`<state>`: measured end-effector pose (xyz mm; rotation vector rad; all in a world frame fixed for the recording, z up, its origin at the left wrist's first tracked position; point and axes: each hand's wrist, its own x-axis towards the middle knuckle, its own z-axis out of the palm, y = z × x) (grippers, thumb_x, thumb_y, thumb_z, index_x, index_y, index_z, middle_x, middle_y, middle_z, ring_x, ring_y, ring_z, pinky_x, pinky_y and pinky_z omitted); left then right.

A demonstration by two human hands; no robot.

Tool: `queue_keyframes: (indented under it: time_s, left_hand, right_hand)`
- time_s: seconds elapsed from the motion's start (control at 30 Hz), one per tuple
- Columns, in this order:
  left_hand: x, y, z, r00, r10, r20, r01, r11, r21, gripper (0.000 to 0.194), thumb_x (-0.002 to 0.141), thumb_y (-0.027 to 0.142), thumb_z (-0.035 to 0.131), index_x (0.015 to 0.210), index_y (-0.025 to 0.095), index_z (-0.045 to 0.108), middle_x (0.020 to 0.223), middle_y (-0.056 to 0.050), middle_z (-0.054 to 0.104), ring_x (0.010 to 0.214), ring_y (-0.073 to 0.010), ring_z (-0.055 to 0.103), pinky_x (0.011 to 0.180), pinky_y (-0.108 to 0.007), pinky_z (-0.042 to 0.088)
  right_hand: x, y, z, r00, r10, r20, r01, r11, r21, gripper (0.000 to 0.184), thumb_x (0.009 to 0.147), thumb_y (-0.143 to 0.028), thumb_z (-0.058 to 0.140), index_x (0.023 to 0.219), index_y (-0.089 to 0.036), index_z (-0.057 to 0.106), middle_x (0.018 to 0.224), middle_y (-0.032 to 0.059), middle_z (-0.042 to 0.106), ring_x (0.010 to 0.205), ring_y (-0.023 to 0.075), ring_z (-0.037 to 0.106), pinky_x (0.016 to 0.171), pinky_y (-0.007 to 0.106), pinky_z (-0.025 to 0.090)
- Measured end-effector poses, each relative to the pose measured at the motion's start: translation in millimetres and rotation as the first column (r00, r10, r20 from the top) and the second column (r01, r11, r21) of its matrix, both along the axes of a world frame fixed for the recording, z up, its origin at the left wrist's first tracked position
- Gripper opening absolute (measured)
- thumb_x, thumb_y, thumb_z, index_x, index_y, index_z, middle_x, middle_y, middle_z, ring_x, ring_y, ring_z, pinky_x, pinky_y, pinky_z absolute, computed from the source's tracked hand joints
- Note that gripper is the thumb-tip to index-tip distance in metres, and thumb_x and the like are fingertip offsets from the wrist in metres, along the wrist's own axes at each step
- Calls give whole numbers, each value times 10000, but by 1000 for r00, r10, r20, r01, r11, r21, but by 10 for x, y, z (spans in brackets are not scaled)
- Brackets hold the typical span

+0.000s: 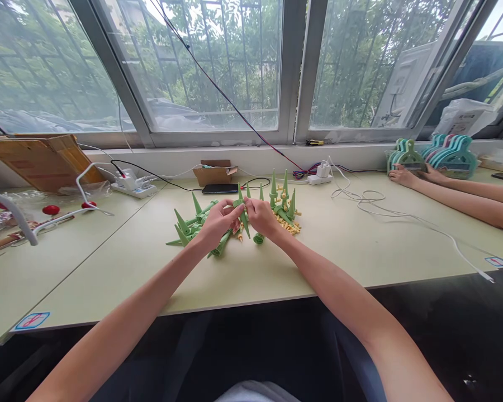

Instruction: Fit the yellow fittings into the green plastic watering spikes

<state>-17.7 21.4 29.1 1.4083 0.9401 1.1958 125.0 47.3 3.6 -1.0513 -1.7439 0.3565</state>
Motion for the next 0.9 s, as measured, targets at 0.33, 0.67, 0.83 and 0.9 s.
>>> queue_keyframes:
  time_s: [0.33, 0.67, 0.83, 0.9]
  left_hand:
    - [-5, -13, 21, 1000, -5, -2, 5, 1000, -22, 566, 615, 580, 819, 802, 204, 441, 514, 75, 495, 413, -85, 483, 392, -213, 369]
    - [6, -12, 22, 999, -14, 29, 16, 998, -57, 553, 621, 549, 831, 788, 202, 434, 500, 77, 491, 410, -82, 480, 394, -207, 378]
    - [5, -12, 23, 999, -16, 37, 18, 998, -65, 552, 618, 544, 834, 788, 198, 439, 498, 75, 494, 412, -82, 484, 391, -203, 376]
    - [6, -17, 29, 999, -18, 39, 21, 998, -65, 549, 618, 542, 835, 787, 198, 442, 496, 74, 497, 410, -83, 485, 391, -203, 375]
  right_hand:
    - [-3, 0, -3, 999, 22, -23, -23, 1000, -18, 547, 969, -608, 310, 587, -217, 321, 510, -32, 368, 499, 110, 310, 526, 276, 253]
    - [-3, 5, -8, 1000, 19, -15, -19, 1000, -19, 547, 969, -605, 324, 582, -218, 323, 511, -30, 370, 502, 113, 312, 529, 278, 249]
    - [-2, 2, -1, 1000, 19, -11, -19, 1000, -14, 548, 969, -605, 320, 580, -218, 320, 508, -29, 365, 503, 114, 312, 531, 279, 247]
    - [-2, -2, 2, 1000, 23, -16, -24, 1000, -13, 549, 968, -605, 323, 578, -218, 314, 507, -31, 358, 502, 113, 305, 529, 279, 243]
